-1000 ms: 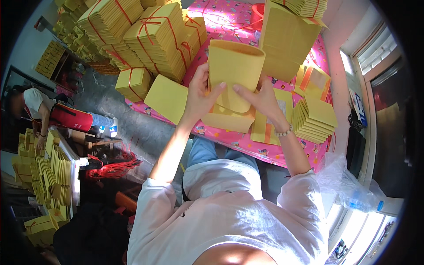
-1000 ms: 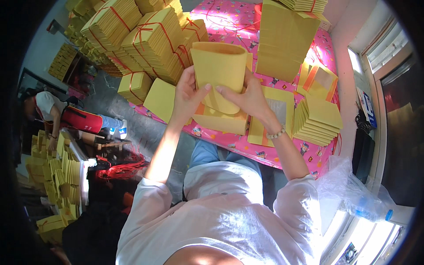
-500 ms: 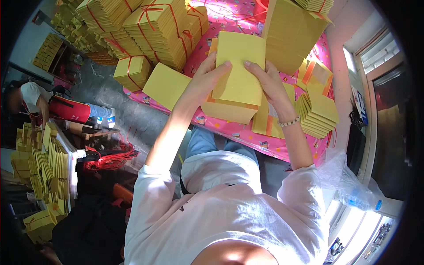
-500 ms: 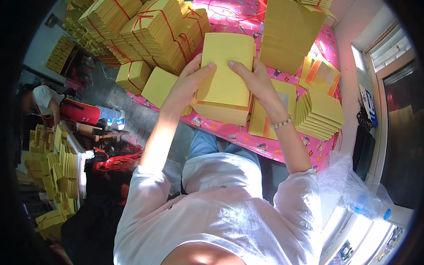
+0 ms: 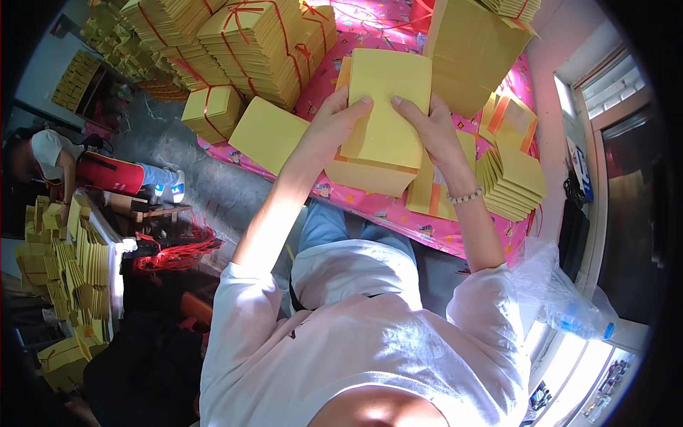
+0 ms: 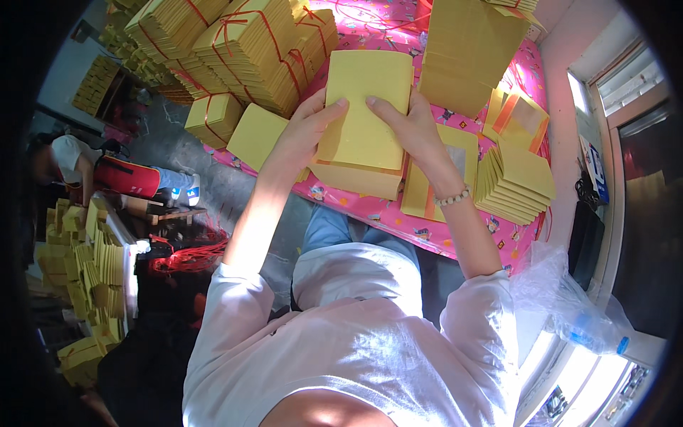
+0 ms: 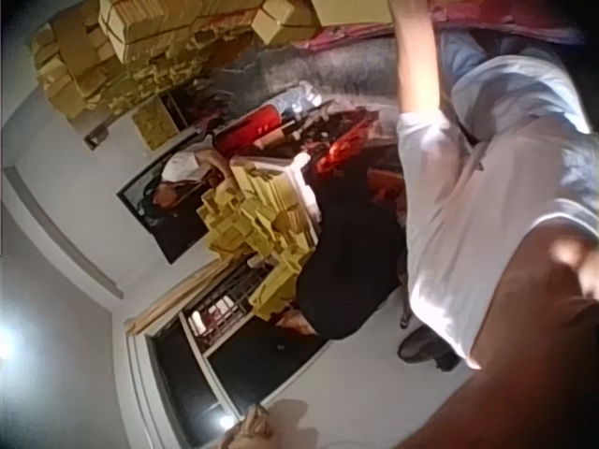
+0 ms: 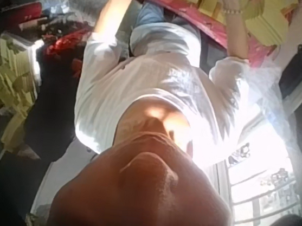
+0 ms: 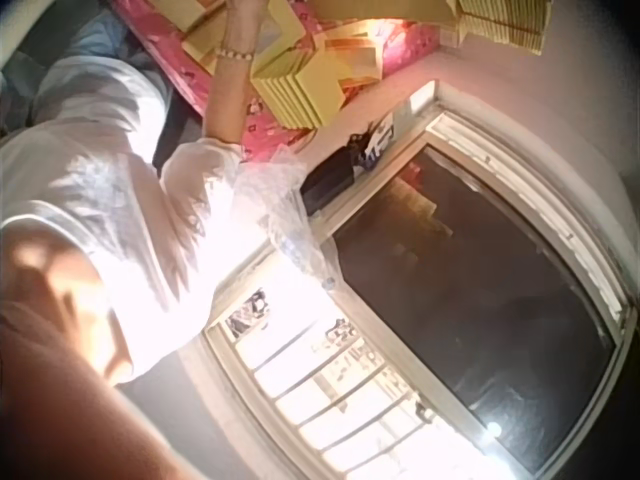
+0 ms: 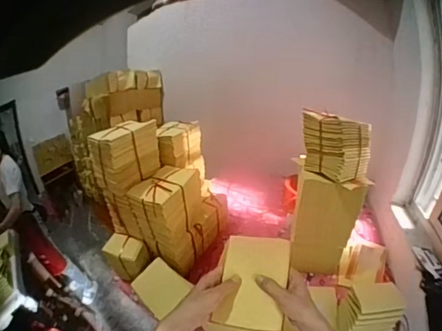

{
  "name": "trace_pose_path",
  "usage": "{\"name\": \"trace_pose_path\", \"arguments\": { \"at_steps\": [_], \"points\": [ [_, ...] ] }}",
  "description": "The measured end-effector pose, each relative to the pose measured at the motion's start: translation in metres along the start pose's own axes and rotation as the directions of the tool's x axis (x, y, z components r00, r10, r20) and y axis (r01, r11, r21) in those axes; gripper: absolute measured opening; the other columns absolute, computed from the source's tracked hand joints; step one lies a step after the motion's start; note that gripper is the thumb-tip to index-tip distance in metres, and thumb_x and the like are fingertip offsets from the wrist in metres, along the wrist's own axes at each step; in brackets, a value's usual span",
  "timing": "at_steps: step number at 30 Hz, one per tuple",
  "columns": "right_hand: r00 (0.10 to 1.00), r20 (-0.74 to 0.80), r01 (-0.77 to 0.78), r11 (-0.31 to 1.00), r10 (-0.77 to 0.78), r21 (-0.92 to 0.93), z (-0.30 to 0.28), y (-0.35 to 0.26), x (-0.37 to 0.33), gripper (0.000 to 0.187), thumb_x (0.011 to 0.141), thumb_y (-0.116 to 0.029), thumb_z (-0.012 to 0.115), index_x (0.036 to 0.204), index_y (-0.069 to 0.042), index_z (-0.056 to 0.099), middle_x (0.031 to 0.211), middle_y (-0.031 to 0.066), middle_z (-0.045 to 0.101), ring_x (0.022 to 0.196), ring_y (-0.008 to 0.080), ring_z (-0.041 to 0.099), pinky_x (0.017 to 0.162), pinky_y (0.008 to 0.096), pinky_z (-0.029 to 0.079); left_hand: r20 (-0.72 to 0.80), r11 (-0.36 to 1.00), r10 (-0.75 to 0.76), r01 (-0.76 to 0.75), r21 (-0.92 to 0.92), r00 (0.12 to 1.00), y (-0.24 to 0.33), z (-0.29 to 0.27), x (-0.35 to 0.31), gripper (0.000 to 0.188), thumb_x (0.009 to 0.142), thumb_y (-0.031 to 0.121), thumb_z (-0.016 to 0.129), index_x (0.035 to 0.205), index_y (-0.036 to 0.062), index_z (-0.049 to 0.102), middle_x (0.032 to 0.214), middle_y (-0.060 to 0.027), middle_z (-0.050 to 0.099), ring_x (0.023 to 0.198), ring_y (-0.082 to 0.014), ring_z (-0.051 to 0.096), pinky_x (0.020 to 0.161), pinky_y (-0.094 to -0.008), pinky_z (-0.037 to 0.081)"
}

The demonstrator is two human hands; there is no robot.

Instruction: The person stacks yellow paper sheets on a table, aligns them, and ties them into bundles using red string. The person repeats this process, creating multiple tied stacks of paper.

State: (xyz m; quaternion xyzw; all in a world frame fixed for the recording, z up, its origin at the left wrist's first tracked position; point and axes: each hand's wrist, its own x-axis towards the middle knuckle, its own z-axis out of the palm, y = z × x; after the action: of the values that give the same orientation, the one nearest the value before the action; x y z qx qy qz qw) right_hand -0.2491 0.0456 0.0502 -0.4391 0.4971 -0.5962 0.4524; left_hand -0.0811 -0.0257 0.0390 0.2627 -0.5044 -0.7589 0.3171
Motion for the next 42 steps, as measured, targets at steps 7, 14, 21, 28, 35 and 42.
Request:
{"name": "trace_pose_path", "arguments": {
  "at_steps": [7, 14, 21, 28, 35, 42],
  "points": [
    [0.999, 0.004, 0.046, 0.996, -0.045, -0.074, 0.001, 0.000, -0.006, 0.037, 0.087, -0.016, 0.065, 0.118, 0.003, 0.053, 0.109, 0.0089, 0.063, 0.096, 0.0128, 0.061, 0.082, 0.0271, 0.051, -0.045, 0.997, 0.042, -0.045, -0.059, 0.998, 0.002, 0.014, -0.007, 0.034, 0.095, 0.015, 0.054, 0.125, 0.0016, 0.048, 0.115, -0.0085, 0.061, 0.104, -0.0145, 0.060, 0.088, -0.0295, 0.048],
    [0.998, -0.001, 0.062, 0.995, -0.062, -0.080, 0.005, -0.007, -0.018, 0.036, 0.088, -0.016, 0.064, 0.118, 0.002, 0.054, 0.108, 0.0079, 0.063, 0.095, 0.0120, 0.061, 0.080, 0.0264, 0.050, -0.117, 0.931, 0.355, -0.339, 0.135, 0.928, -0.011, 0.027, -0.016, 0.033, 0.096, 0.010, 0.050, 0.127, 0.0008, 0.042, 0.115, -0.0106, 0.058, 0.104, -0.0132, 0.056, 0.086, -0.0281, 0.046],
    [0.994, -0.046, 0.092, 0.994, -0.095, -0.063, 0.007, -0.010, -0.035, 0.032, 0.087, -0.016, 0.067, 0.112, 0.003, 0.059, 0.101, 0.0087, 0.067, 0.087, 0.0109, 0.064, 0.074, 0.0259, 0.052, -0.116, 0.856, 0.496, -0.462, 0.232, 0.861, -0.014, 0.042, -0.037, 0.028, 0.096, 0.009, 0.046, 0.121, -0.0015, 0.040, 0.109, -0.0112, 0.055, 0.101, -0.0133, 0.053, 0.085, -0.0278, 0.045],
    [0.991, -0.006, 0.135, 0.984, -0.137, -0.114, 0.009, -0.015, -0.050, 0.029, 0.087, -0.013, 0.067, 0.111, 0.003, 0.059, 0.100, 0.0079, 0.067, 0.086, 0.0099, 0.063, 0.074, 0.0254, 0.052, -0.141, 0.823, 0.548, -0.501, 0.268, 0.824, -0.018, 0.048, -0.051, 0.029, 0.098, 0.013, 0.047, 0.122, -0.0021, 0.040, 0.111, -0.0116, 0.055, 0.103, -0.0144, 0.053, 0.086, -0.0288, 0.044],
    [0.973, -0.045, 0.225, 0.974, -0.224, 0.021, 0.014, -0.014, -0.048, 0.026, 0.089, -0.011, 0.065, 0.111, 0.002, 0.060, 0.099, 0.0059, 0.067, 0.083, 0.0090, 0.063, 0.071, 0.0233, 0.052, -0.220, 0.844, 0.533, -0.494, 0.211, 0.817, -0.024, 0.050, -0.068, 0.027, 0.098, 0.013, 0.045, 0.121, -0.0020, 0.042, 0.109, -0.0101, 0.055, 0.099, -0.0140, 0.053, 0.085, -0.0290, 0.045],
    [0.984, 0.000, 0.176, 0.983, -0.176, -0.049, 0.027, -0.009, -0.045, 0.021, 0.091, -0.011, 0.063, 0.107, 0.002, 0.062, 0.096, 0.0041, 0.067, 0.085, 0.0070, 0.061, 0.072, 0.0220, 0.050, -0.308, 0.862, 0.507, -0.460, 0.214, 0.806, -0.033, 0.032, -0.081, 0.026, 0.098, 0.014, 0.047, 0.119, -0.0008, 0.044, 0.104, -0.0077, 0.056, 0.095, -0.0115, 0.054, 0.082, -0.0271, 0.045]
  ]
}}
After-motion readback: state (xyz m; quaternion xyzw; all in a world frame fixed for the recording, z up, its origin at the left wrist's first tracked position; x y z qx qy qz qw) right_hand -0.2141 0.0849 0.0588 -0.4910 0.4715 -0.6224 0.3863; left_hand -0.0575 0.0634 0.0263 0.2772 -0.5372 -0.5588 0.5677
